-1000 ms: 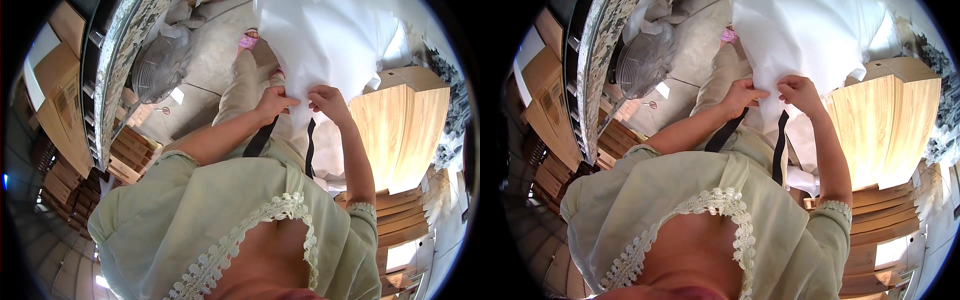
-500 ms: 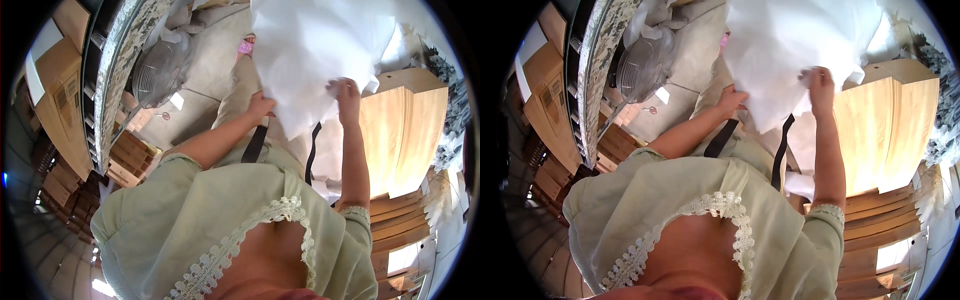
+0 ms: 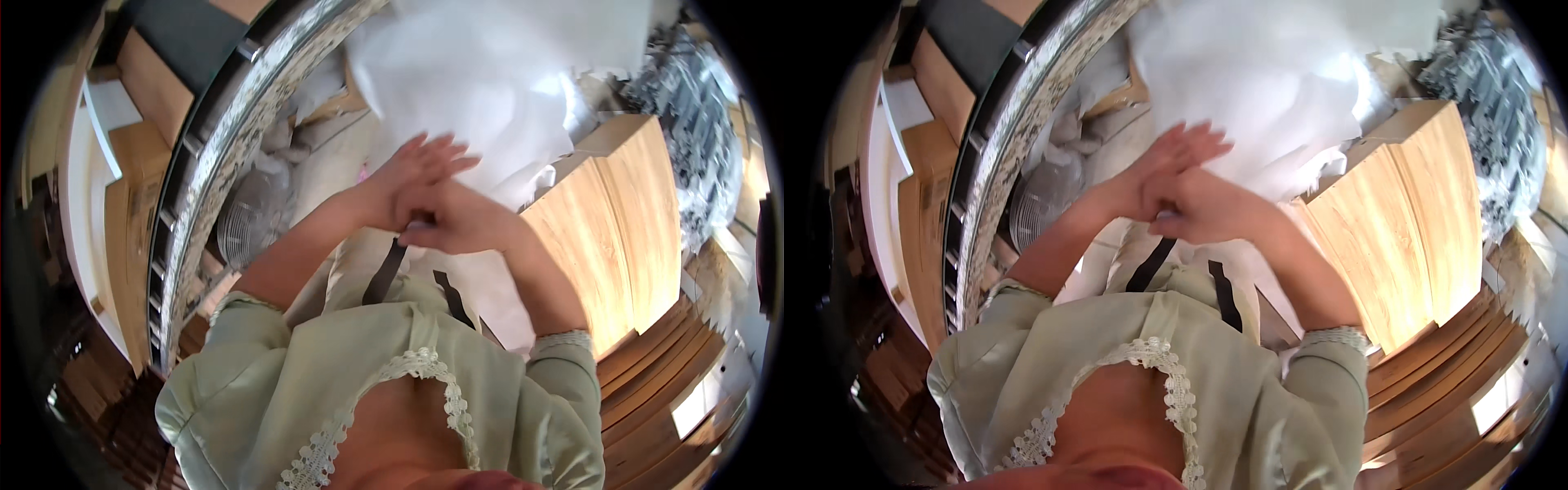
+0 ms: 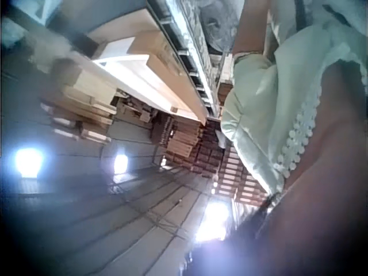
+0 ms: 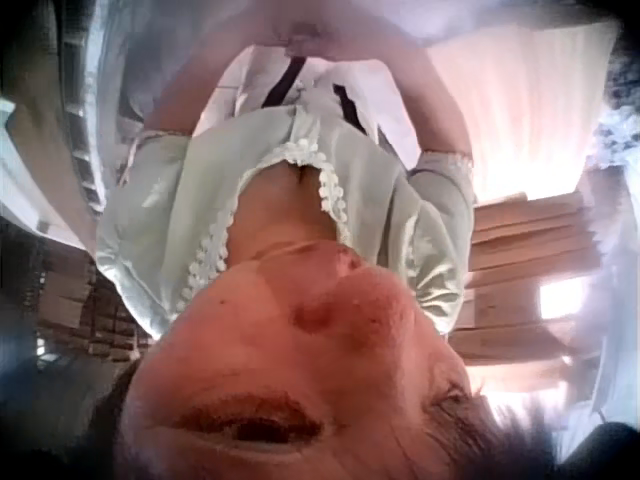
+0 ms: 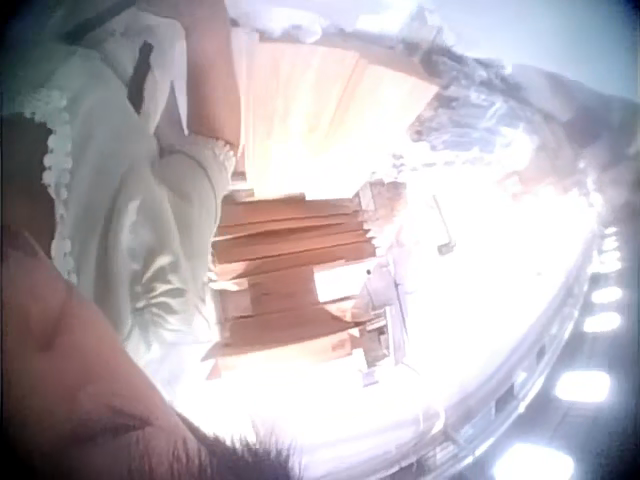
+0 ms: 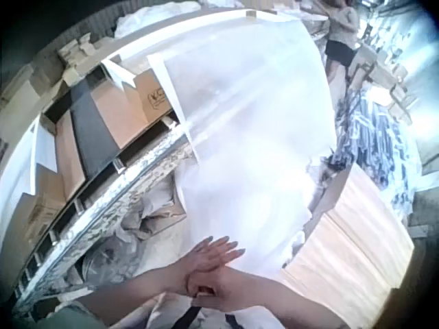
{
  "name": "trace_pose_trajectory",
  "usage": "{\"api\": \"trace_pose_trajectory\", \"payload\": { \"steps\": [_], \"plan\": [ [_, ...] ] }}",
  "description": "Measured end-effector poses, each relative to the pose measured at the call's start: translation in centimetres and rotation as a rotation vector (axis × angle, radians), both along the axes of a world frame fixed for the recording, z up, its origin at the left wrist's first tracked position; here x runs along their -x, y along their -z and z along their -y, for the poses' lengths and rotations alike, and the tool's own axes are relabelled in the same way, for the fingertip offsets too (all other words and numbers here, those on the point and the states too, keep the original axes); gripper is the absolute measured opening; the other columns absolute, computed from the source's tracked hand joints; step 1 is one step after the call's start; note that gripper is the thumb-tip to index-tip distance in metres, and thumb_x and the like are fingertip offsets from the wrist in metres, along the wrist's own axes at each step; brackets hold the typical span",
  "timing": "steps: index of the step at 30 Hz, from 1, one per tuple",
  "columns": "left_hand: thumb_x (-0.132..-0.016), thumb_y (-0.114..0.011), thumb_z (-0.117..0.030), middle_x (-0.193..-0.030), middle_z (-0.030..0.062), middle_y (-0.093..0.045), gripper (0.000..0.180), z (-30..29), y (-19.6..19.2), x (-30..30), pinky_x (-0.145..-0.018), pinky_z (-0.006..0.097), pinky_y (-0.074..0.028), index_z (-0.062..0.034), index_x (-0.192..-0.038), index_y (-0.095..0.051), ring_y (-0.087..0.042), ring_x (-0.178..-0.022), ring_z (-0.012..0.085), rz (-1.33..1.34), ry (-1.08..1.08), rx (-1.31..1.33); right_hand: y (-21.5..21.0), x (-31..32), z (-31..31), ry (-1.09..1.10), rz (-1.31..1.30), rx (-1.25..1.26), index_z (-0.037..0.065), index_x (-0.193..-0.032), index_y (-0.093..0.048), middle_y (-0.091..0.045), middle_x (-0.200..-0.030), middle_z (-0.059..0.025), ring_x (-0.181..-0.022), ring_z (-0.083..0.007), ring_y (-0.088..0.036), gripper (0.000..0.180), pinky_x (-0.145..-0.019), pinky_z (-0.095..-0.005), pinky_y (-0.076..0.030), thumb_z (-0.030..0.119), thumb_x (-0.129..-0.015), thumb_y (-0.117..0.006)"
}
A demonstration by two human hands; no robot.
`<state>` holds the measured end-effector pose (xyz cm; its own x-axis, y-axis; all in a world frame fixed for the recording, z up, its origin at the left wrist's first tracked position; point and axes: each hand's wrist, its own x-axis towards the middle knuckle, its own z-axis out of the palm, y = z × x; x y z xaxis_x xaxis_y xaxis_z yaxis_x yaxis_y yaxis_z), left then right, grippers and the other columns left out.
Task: The person places a large cardboard box on a conveyor belt, fits a wooden board into a styrofoam-lined section, covers it with a sheet of protective foam, and repeats the process with a second board.
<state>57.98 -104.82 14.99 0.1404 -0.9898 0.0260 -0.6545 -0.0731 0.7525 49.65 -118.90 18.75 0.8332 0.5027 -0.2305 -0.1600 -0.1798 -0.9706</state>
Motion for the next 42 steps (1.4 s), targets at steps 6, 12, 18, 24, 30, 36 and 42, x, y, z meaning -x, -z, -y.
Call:
{"api": "trace_pose_trajectory", "payload": {
  "steps": [6, 12, 18, 24, 30, 36, 42],
  "plan": [
    [-0.085, -0.047, -0.011, -0.104, 0.0118, -0.057, 0.025, -2.6, 2.7, -0.5, -0.084, 0.036, -0.043, -0.0027, -0.108, -0.055, -0.053, -0.097, 0.0253, -1.019, -0.584, 0.197, -4.5, 3.0, 1.1, 0.699, 0.380, 0.060, 0.002, -0.092, -0.059, -0.061, -0.081, -0.0058, -0.076, -0.0140, -0.057, 0.022, -0.067, -0.0252, -0.045, 0.005, -0.073, -0.068],
    [-0.091, -0.046, -0.026, -0.090, 0.0061, -0.061, 0.029, -11.9, 4.1, -3.4, -0.077, 0.032, -0.045, -0.0014, -0.097, -0.060, -0.057, -0.080, 0.0164, -1.124, -1.231, 0.325, 6.8, 8.0, 8.3, 1.412, -0.385, -0.437, -0.007, -0.115, -0.047, -0.053, -0.114, -0.0160, -0.098, -0.0257, -0.056, 0.058, -0.084, -0.0341, -0.045, 0.044, -0.086, -0.053],
    [-0.078, -0.067, -0.022, -0.080, 0.0113, -0.063, 0.024, -13.3, -13.6, 4.4, -0.067, 0.030, -0.045, -0.0003, -0.086, -0.063, -0.060, -0.075, 0.0180, -0.454, -0.235, -0.467, 13.1, 3.2, 9.2, 1.443, -0.598, -1.109, -0.001, -0.138, -0.001, -0.008, -0.140, -0.0289, -0.121, -0.0455, -0.032, 0.112, -0.096, -0.0471, -0.037, 0.067, -0.070, -0.057],
    [-0.074, -0.070, -0.008, -0.091, 0.0079, -0.064, 0.025, -21.7, -18.1, 10.1, -0.071, 0.026, -0.046, -0.0006, -0.097, -0.063, -0.058, -0.081, 0.0125, -0.732, -0.587, -0.505, 16.0, -7.3, 9.7, 1.378, -0.529, -0.906, -0.002, -0.137, -0.012, -0.022, -0.137, -0.0258, -0.120, -0.0358, -0.037, 0.110, -0.094, -0.0454, -0.038, 0.065, -0.066, -0.063],
    [-0.075, -0.069, -0.009, -0.101, 0.0040, -0.061, 0.036, -33.7, -12.4, 16.6, -0.080, 0.028, -0.046, -0.0022, -0.109, -0.058, -0.056, -0.091, 0.0124, -0.996, -1.330, -0.195, 20.6, -12.6, 9.8, 1.473, -0.392, -0.281, -0.013, -0.111, -0.047, -0.057, -0.107, -0.0188, -0.096, -0.0286, -0.056, 0.055, -0.079, -0.0370, -0.046, 0.024, -0.074, -0.064],
    [-0.077, -0.068, -0.028, -0.081, 0.0041, -0.061, 0.030, -47.9, -7.6, 22.9, -0.061, 0.031, -0.049, -0.0032, -0.094, -0.062, -0.057, -0.069, 0.0137, -1.109, -1.939, -0.176, 19.8, -3.9, 6.5, 1.024, -0.057, 0.305, -0.010, -0.103, -0.055, -0.063, -0.090, -0.0201, -0.084, -0.0266, -0.059, 0.041, -0.077, -0.0386, -0.046, 0.027, -0.084, -0.053],
    [-0.079, -0.060, -0.040, -0.082, 0.0141, -0.063, 0.047, -67.1, -19.1, 22.0, -0.062, 0.034, -0.049, 0.0050, -0.094, -0.063, -0.061, -0.071, 0.0235, -0.102, -2.433, -0.122, -8.7, -4.4, -3.4, 0.492, 0.326, 0.124, -0.001, -0.097, -0.053, -0.057, -0.100, -0.0101, -0.091, -0.0179, -0.053, 0.028, -0.085, -0.0315, -0.041, 0.020, -0.079, -0.062]
  ]
}}
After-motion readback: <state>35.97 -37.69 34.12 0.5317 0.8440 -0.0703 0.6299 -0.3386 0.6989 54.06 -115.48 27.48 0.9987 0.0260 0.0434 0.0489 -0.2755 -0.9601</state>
